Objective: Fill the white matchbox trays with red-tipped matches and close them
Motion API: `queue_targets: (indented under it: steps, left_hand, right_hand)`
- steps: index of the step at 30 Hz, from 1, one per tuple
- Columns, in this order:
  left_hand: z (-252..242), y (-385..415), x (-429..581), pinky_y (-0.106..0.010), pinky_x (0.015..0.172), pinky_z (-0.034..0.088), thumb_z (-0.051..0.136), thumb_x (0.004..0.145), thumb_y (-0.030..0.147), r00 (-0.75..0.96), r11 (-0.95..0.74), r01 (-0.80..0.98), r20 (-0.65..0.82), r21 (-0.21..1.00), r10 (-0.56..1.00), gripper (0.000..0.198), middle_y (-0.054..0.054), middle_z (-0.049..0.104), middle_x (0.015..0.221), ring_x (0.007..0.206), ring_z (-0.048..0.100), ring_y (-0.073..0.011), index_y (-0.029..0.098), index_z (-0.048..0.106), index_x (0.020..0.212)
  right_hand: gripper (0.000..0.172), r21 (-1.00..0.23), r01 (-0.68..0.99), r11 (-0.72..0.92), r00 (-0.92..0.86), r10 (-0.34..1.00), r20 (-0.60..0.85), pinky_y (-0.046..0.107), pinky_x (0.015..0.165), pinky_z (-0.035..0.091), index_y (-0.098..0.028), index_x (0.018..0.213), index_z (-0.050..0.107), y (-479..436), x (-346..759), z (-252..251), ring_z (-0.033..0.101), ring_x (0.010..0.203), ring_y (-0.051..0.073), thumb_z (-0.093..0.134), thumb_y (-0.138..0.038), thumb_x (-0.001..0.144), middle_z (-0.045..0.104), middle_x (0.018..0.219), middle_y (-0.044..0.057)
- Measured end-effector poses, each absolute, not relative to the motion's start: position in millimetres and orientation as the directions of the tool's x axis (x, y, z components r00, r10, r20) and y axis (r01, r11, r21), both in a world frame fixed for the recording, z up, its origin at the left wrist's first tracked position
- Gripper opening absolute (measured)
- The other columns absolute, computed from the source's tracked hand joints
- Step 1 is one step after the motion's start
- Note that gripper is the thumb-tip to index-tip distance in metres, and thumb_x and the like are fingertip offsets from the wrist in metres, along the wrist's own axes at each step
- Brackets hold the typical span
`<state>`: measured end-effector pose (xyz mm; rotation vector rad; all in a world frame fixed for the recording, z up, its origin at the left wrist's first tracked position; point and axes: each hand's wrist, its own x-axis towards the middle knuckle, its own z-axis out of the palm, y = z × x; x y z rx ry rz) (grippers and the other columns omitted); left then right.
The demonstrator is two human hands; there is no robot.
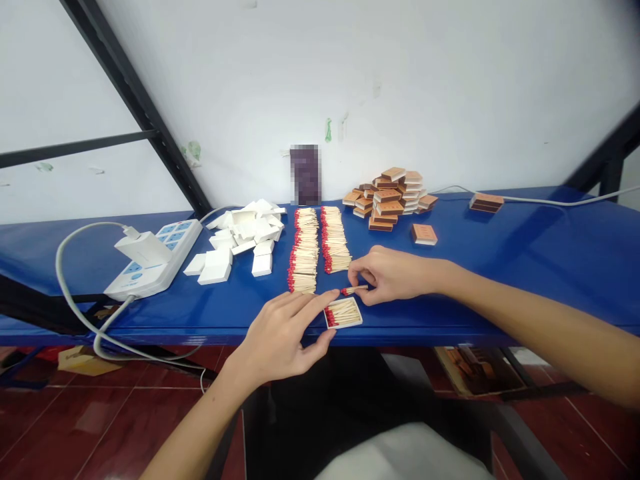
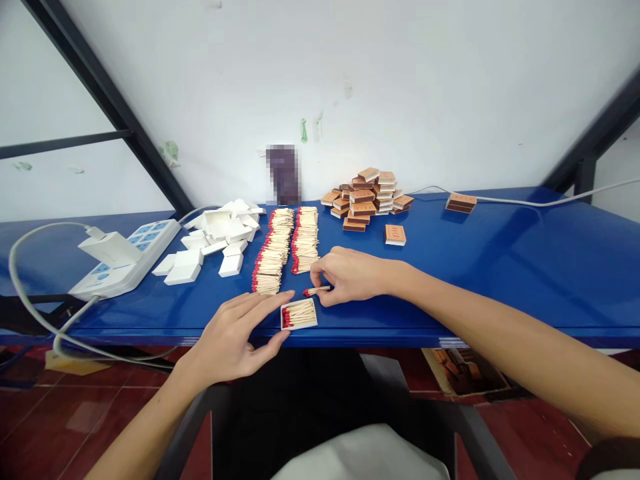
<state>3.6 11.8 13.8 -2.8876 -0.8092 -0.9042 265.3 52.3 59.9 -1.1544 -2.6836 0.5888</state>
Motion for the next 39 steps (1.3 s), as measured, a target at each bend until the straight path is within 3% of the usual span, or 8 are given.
queue_targets:
  steps: [12, 23, 29, 39]
  left_hand:
    - [14, 12, 4, -0.039, 0.088, 0.059, 0.058, 0.092, 0.030, 0.698, -0.865, 0.481, 0.535, 0.144, 0.477, 0.048, -0.010, 0.073, 0.113, 0.097, 0.072, -0.0240, 0.019, 0.052, 0.139]
    - [13, 12, 4, -0.041, 0.091, 0.058, 0.057, 0.093, 0.031, 0.701, -0.859, 0.489, 0.518, 0.151, 0.490, 0.050, -0.010, 0.072, 0.116, 0.101, 0.072, -0.0248, 0.020, 0.050, 0.141]
    - [15, 12, 5, -0.039, 0.086, 0.058, 0.058, 0.095, 0.032, 0.717, -0.862, 0.484, 0.497, 0.149, 0.488, 0.039, -0.009, 0.073, 0.110, 0.096, 0.071, -0.0247, 0.019, 0.056, 0.132]
    - [15, 14, 6, -0.037, 0.083, 0.057, 0.060, 0.093, 0.028, 0.733, -0.892, 0.427, 0.522, 0.148, 0.437, 0.026, -0.008, 0.074, 0.111, 0.097, 0.071, -0.0227, 0.018, 0.065, 0.117]
  right_hand:
    - [0.007, -0.318, 0.699, 0.641, -0.687, 0.726, -0.046, 0.024, 0.056, 0.027, -0.019, 0.086, 0.063, 54, 269, 61, 0.049, 0.053, 0.010, 0.061, -0.025, 0.084, 0.060, 0.063, -0.004]
    - [0.010, -0.610, 0.534, 0.586, -0.733, 0.680, 0.012, 0.020, 0.052, 0.032, -0.017, 0.083, 0.064, 43, 259, 64, 0.042, 0.048, 0.007, 0.063, -0.027, 0.083, 0.046, 0.054, -0.009]
    - [0.003, -0.598, 0.528, 0.604, -0.747, 0.664, 0.011, 0.020, 0.055, 0.035, -0.018, 0.081, 0.063, 37, 246, 62, 0.043, 0.048, 0.006, 0.064, -0.019, 0.078, 0.049, 0.053, -0.009]
    - [0.011, -0.602, 0.527, 0.600, -0.744, 0.668, 0.016, 0.021, 0.054, 0.034, -0.019, 0.090, 0.061, 35, 247, 62, 0.046, 0.047, 0.007, 0.063, -0.028, 0.084, 0.049, 0.052, -0.010]
